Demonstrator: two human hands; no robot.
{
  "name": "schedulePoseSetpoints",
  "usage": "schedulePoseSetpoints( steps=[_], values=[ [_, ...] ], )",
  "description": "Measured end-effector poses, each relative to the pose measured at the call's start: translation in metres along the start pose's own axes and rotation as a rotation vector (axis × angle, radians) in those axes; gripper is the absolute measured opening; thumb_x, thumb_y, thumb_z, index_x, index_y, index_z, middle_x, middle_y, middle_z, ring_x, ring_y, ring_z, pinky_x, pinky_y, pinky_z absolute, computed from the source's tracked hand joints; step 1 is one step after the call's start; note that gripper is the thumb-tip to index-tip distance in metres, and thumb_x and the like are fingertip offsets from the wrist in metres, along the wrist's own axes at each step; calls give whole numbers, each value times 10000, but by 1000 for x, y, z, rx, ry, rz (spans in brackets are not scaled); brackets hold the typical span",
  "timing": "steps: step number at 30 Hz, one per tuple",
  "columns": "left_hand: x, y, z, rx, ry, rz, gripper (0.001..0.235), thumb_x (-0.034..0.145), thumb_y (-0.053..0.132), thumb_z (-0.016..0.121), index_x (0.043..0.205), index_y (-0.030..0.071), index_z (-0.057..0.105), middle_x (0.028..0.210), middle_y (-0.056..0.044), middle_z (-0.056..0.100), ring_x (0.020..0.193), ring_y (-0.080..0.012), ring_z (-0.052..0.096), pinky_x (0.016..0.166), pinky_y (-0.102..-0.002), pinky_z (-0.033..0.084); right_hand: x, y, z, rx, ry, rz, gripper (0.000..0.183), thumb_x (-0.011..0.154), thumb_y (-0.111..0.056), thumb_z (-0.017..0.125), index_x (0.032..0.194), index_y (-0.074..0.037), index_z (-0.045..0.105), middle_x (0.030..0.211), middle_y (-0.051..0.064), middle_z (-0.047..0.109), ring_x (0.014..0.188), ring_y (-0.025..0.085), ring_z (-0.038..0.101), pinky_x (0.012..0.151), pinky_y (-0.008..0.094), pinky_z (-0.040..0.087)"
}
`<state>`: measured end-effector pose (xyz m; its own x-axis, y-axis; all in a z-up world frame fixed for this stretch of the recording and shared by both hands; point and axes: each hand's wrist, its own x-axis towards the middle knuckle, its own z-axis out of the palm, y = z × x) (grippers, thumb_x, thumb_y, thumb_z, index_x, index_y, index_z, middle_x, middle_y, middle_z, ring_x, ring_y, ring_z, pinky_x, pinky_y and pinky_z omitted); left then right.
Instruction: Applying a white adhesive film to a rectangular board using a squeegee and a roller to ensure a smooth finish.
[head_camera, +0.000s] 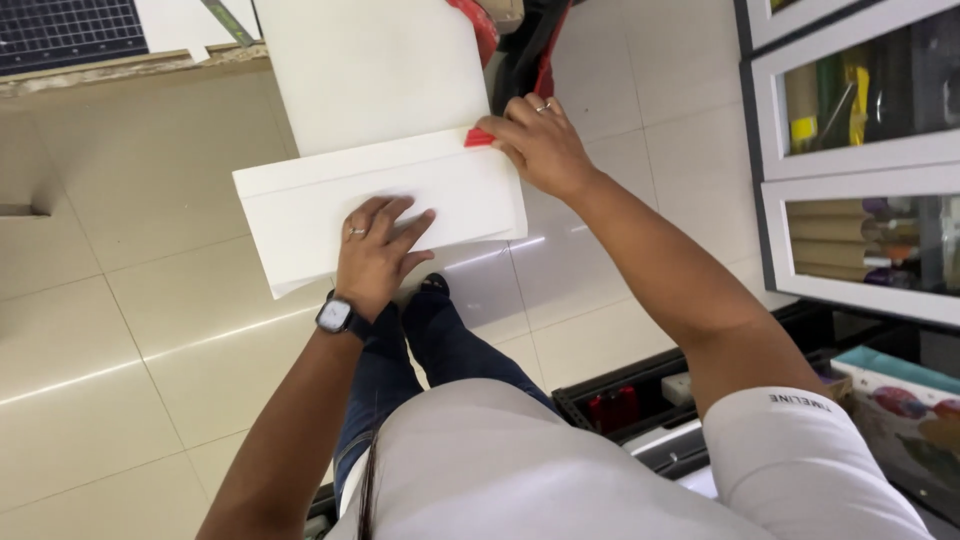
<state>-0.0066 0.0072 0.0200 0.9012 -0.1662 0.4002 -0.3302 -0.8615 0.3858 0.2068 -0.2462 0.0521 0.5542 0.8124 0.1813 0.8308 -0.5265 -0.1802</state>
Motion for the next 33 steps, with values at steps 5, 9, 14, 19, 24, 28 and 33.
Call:
schedulePoseSetpoints(
  steps=[5,9,14,19,24,28,33],
  values=[
    [-14,-3,-3,34,43,-82,502,926,409,807,1381,249,666,1428,-56,553,1306,-334,493,1005,-497,454,15,-7,14,-10,-160,-63,287,1042,-166,614,1324,-202,654,1000,44,506,948,295,488,868,448,404],
    [-17,-8,11,63,59,-109,518,885,469,779,1365,296,689,1391,-22,586,1312,-298,497,1073,-456,400,45,-44,29,-17,-162,-86,299,1033,-235,587,1331,-231,611,1037,40,540,1008,307,525,896,482,405],
    [-24,-9,24,47,61,-201,520,869,502,737,1365,356,683,1391,32,588,1356,-257,466,1130,-436,356,77,-96,57,22,-187,-74,290,1039,-268,554,1329,-280,558,996,7,509,1011,278,526,927,496,405],
    [-29,-16,-32,59,140,-399,947,640,590,911,1452,197,623,1469,-187,487,1421,-439,355,1209,-583,228,49,-102,47,159,66,169,461,1080,-282,572,1528,-310,468,1076,71,563,1118,391,577,1000,569,420],
    [-47,-13,-60,-70,179,-847,1419,513,442,1055,1633,87,261,1511,-259,334,1342,-497,449,1115,-602,421,-58,-96,30,6,82,279,482,1066,-296,562,1544,-271,503,1022,53,578,1048,301,587,918,492,450],
    [-40,-6,-36,-124,135,-868,1549,476,502,1064,1654,85,149,1431,-247,395,1295,-471,458,1087,-539,453,-74,-86,36,-197,234,481,597,1005,-170,667,1575,-187,489,993,100,585,948,311,617,799,472,499],
    [-35,0,-20,-166,128,-846,1535,502,426,1071,1662,107,118,1420,-217,375,1235,-422,460,1040,-516,495,-4,-152,88,-202,352,469,528,957,-126,636,1478,-140,549,943,93,580,848,324,601,687,468,491]
  ],
)
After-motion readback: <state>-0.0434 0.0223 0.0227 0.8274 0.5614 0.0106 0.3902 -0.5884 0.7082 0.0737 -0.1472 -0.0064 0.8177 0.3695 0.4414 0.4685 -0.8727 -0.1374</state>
